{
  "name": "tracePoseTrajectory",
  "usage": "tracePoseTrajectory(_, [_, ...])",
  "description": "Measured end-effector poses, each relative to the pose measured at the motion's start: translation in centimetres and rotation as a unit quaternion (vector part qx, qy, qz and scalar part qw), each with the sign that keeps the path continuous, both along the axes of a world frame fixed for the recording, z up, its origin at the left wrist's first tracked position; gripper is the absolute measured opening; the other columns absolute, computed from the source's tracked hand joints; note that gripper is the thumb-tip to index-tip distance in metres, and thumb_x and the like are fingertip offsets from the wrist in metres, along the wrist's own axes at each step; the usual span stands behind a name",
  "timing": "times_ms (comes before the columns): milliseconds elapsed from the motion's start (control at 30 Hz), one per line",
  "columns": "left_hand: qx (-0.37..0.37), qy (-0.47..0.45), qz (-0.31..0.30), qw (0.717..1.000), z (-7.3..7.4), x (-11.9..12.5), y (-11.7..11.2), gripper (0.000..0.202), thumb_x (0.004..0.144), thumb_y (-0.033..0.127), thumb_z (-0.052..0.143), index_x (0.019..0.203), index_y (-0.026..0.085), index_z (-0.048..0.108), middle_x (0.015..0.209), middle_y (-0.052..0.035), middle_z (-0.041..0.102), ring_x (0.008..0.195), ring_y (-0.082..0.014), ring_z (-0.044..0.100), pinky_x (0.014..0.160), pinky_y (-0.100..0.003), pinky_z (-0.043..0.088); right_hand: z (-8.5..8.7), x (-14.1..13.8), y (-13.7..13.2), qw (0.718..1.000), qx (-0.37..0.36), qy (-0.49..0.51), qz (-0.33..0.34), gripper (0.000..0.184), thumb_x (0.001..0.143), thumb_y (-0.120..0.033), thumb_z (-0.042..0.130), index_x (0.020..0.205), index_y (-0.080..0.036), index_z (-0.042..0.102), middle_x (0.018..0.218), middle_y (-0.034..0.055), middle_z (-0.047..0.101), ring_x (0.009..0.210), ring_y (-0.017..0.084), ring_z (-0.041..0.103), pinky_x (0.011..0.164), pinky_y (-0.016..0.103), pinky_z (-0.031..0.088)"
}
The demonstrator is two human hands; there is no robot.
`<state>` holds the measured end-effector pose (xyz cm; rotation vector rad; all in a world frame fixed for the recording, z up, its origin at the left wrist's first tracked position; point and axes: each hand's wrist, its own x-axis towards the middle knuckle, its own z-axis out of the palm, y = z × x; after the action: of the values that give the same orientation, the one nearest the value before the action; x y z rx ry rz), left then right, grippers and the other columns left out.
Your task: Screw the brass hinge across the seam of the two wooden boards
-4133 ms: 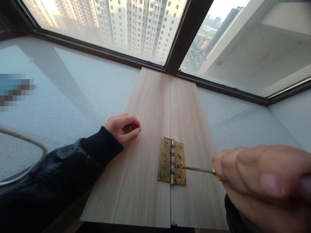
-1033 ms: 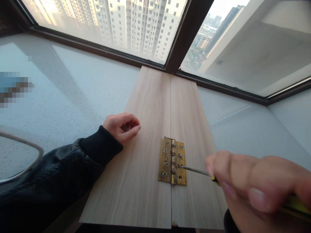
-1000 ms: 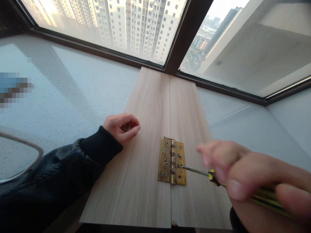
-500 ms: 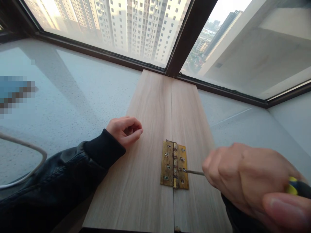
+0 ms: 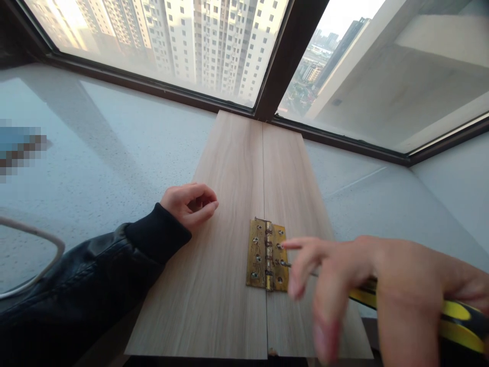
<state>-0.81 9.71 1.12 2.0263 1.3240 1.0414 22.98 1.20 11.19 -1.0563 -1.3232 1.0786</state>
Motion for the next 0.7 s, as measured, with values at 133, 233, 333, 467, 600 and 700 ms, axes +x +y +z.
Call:
tracePoseTrajectory(133, [-0.003,0.002,-0.008,1.0,-0.1,-0.1,0.1,0.011,0.075,0.023,0.055,0.069,0.015,0.06,0.051,0.0039,0.047,0.045,-0.0063,0.039,0.043,-0.019,0.032,0.0,-1.0,-0.2,1.0,0.001,0.002,0.008,0.037,0.068,-0.049,0.068,0.053,-0.022,0.048,0.053,0.0007,0.038,0.056,0.019,0.044,0.051,0.034,0.039])
tracePoseTrajectory(233, [0.002,0.014,-0.017,1.0,-0.2,-0.1,0.2,0.01,0.074,0.022,0.055,0.069,0.014,0.061,0.056,0.0017,0.052,0.047,-0.0069,0.043,0.046,-0.019,0.035,-0.2,-1.6,0.1,1.0,0.0,0.006,0.016,0.036,0.07,-0.047,0.066,0.054,-0.022,0.047,0.051,0.0001,0.036,0.052,0.017,0.041,0.048,0.033,0.036])
tracePoseTrajectory(333, [0.014,0.037,-0.025,0.999,-0.1,-0.1,0.3,0.01,0.073,0.02,0.055,0.07,0.014,0.062,0.059,-0.0001,0.055,0.051,-0.0081,0.046,0.05,-0.021,0.038,-0.7,-1.2,0.1,0.999,-0.002,0.015,0.028,0.036,0.073,-0.046,0.064,0.053,-0.021,0.046,0.049,-0.0007,0.035,0.047,0.015,0.038,0.046,0.032,0.033])
tracePoseTrajectory(467, [0.03,0.068,-0.046,0.996,0.3,0.0,0.3,0.01,0.073,0.02,0.055,0.069,0.015,0.062,0.057,0.0002,0.056,0.053,-0.0091,0.048,0.054,-0.022,0.039,-1.7,-0.2,-0.3,0.997,0.003,0.059,0.044,0.041,0.078,-0.044,0.061,0.049,-0.021,0.043,0.041,-0.0028,0.029,0.038,0.012,0.031,0.04,0.032,0.03])
tracePoseTrajectory(600, [-0.015,0.094,-0.095,0.991,1.2,0.6,0.5,0.011,0.074,0.022,0.055,0.073,0.015,0.063,0.06,0.0007,0.058,0.05,-0.008,0.048,0.053,-0.021,0.04,-1.9,-0.6,-0.7,0.994,0.016,0.097,-0.038,0.042,0.077,-0.04,0.065,0.049,-0.019,0.041,0.041,-0.0039,0.03,0.036,0.01,0.031,0.038,0.031,0.032])
tracePoseTrajectory(700, [-0.042,0.115,-0.135,0.983,1.9,2.1,1.1,0.014,0.075,0.026,0.055,0.079,0.016,0.064,0.068,-0.0006,0.063,0.055,-0.0096,0.051,0.058,-0.024,0.043,-1.1,-1.9,-0.6,0.992,0.004,0.089,-0.085,0.046,0.079,-0.041,0.062,0.047,-0.017,0.038,0.041,-0.0035,0.032,0.037,0.01,0.033,0.037,0.031,0.033])
